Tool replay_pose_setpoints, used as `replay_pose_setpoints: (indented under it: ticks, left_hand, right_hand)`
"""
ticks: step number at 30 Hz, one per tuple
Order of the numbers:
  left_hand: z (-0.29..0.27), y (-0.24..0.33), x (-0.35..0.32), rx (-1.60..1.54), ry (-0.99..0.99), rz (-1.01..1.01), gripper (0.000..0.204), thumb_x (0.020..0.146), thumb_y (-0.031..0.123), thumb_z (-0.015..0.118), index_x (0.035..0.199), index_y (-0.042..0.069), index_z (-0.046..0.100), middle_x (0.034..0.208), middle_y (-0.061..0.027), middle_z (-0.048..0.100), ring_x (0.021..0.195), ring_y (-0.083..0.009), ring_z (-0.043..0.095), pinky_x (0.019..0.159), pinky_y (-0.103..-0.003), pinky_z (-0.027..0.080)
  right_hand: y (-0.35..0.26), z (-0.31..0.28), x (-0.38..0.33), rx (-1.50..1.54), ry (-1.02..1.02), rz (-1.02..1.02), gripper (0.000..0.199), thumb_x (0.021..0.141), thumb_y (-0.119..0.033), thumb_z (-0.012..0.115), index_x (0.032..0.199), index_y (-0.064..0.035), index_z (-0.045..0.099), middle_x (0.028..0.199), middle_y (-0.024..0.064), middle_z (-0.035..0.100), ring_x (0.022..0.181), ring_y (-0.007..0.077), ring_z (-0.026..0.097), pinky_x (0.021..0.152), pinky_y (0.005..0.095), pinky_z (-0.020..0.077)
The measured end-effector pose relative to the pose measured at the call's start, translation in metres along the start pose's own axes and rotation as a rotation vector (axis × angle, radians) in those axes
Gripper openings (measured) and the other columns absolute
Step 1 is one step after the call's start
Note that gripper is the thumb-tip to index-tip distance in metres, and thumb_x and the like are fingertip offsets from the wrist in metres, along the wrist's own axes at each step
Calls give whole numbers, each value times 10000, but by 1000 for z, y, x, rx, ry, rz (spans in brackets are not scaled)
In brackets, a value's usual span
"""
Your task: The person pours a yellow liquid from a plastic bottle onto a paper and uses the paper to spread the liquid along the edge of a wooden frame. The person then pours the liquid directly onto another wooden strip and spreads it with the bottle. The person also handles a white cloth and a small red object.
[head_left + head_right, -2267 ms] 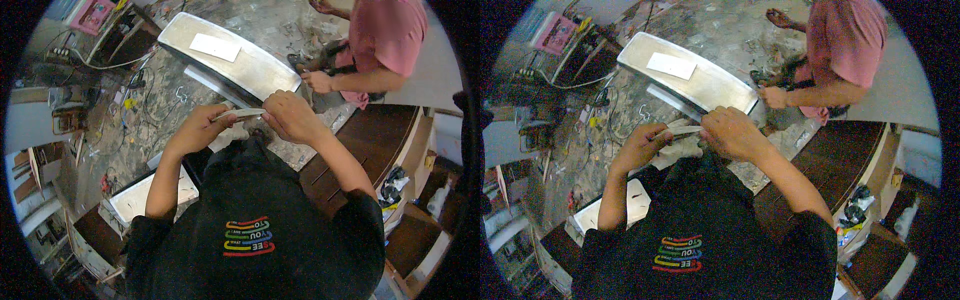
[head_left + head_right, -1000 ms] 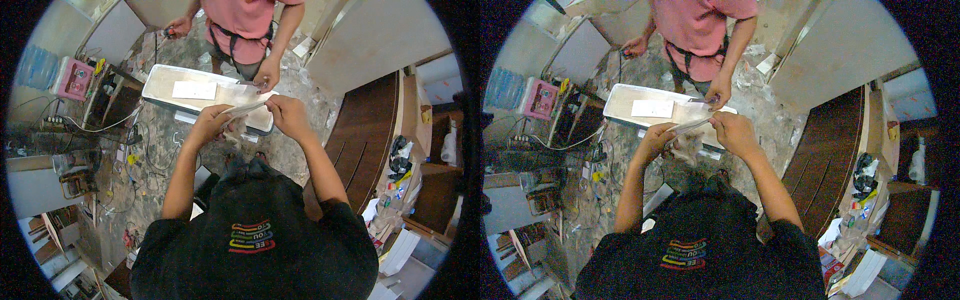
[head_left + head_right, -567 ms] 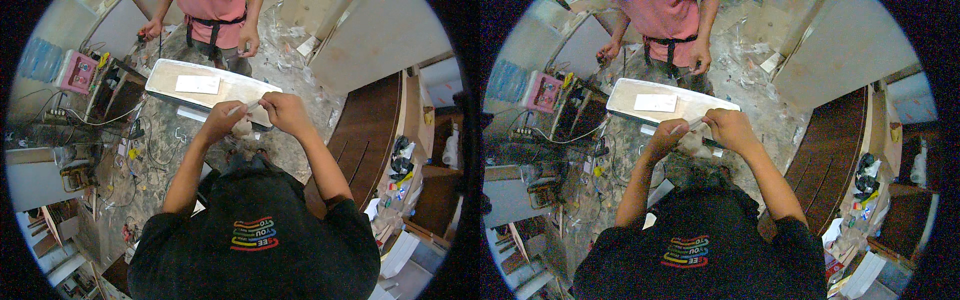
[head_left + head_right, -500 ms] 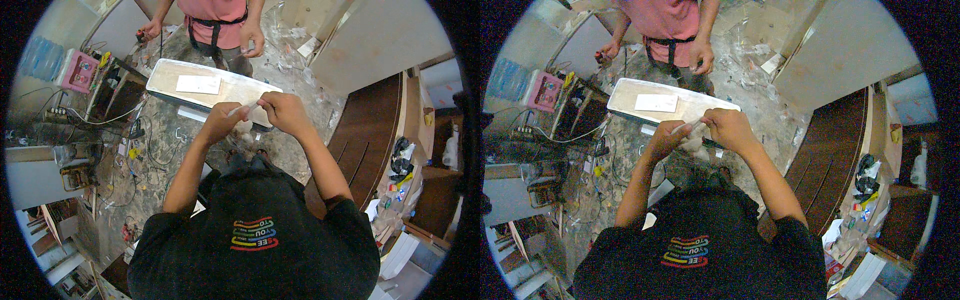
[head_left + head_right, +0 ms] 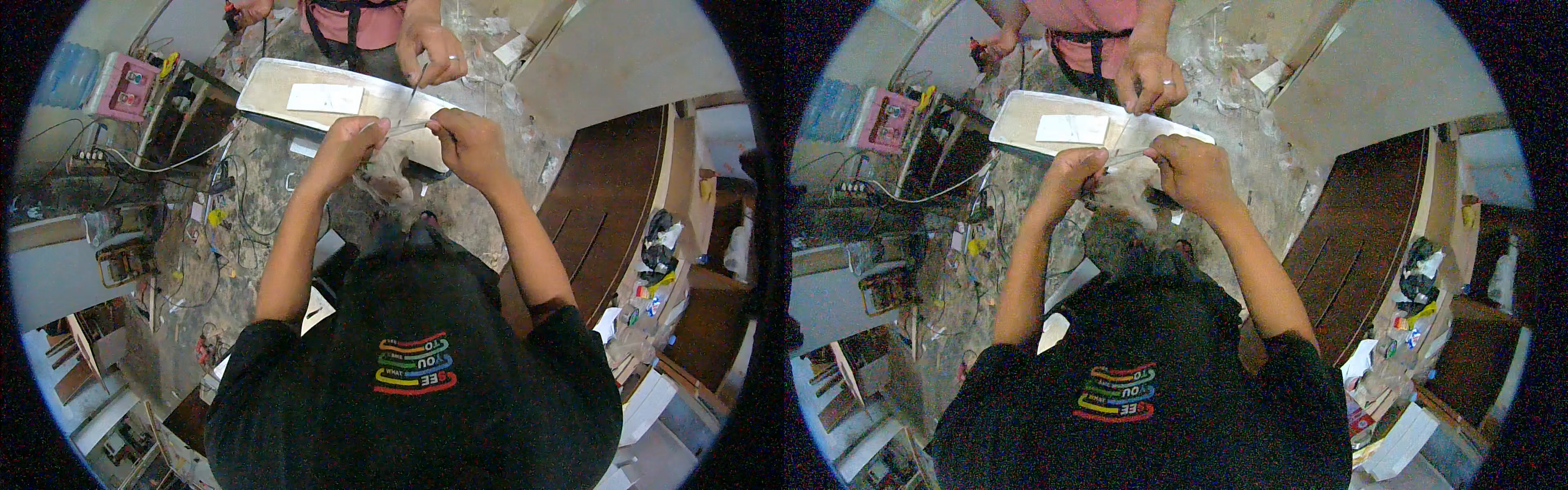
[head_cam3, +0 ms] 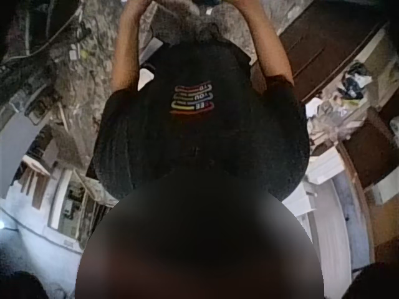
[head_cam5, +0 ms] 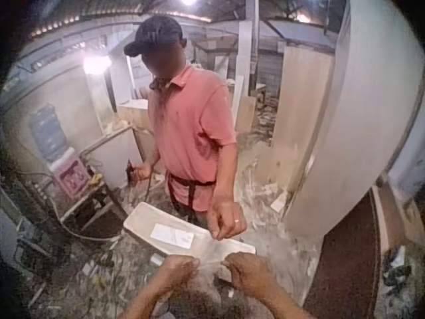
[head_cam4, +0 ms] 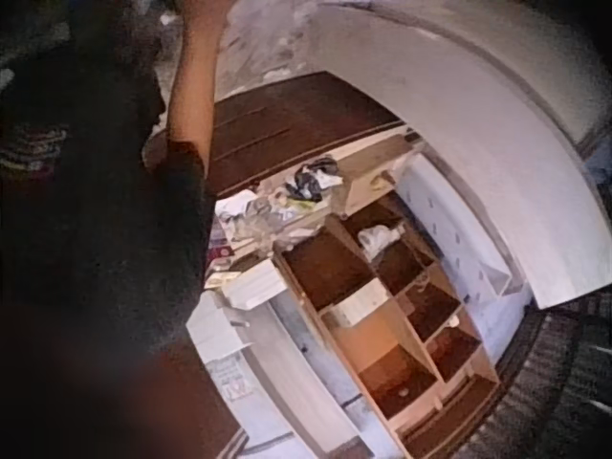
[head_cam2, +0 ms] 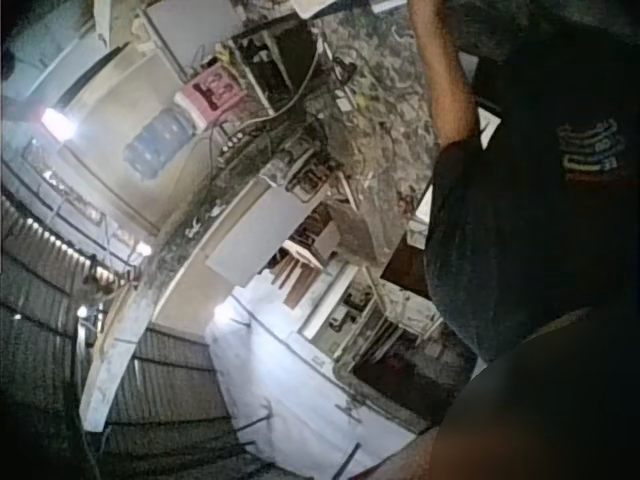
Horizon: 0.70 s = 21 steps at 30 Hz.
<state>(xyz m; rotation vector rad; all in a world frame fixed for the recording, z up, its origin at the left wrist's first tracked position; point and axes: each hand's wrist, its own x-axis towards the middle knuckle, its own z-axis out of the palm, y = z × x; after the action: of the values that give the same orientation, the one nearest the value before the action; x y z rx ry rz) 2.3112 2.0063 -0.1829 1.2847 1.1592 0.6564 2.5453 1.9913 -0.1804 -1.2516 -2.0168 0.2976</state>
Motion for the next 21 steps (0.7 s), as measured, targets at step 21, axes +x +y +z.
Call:
replay_pose_setpoints:
  ticks: [21]
  left_hand:
    - [-17,-8,0,208,-36,47,485,1013,386,569,628,113,459,594,81,387,563,-69,322,517,-287,255]
  right_hand:
    - [7,18,-13,53,-125,-2,59,903,-174,680,900,-115,684,794,110,677,707,346,660,603,431,509]
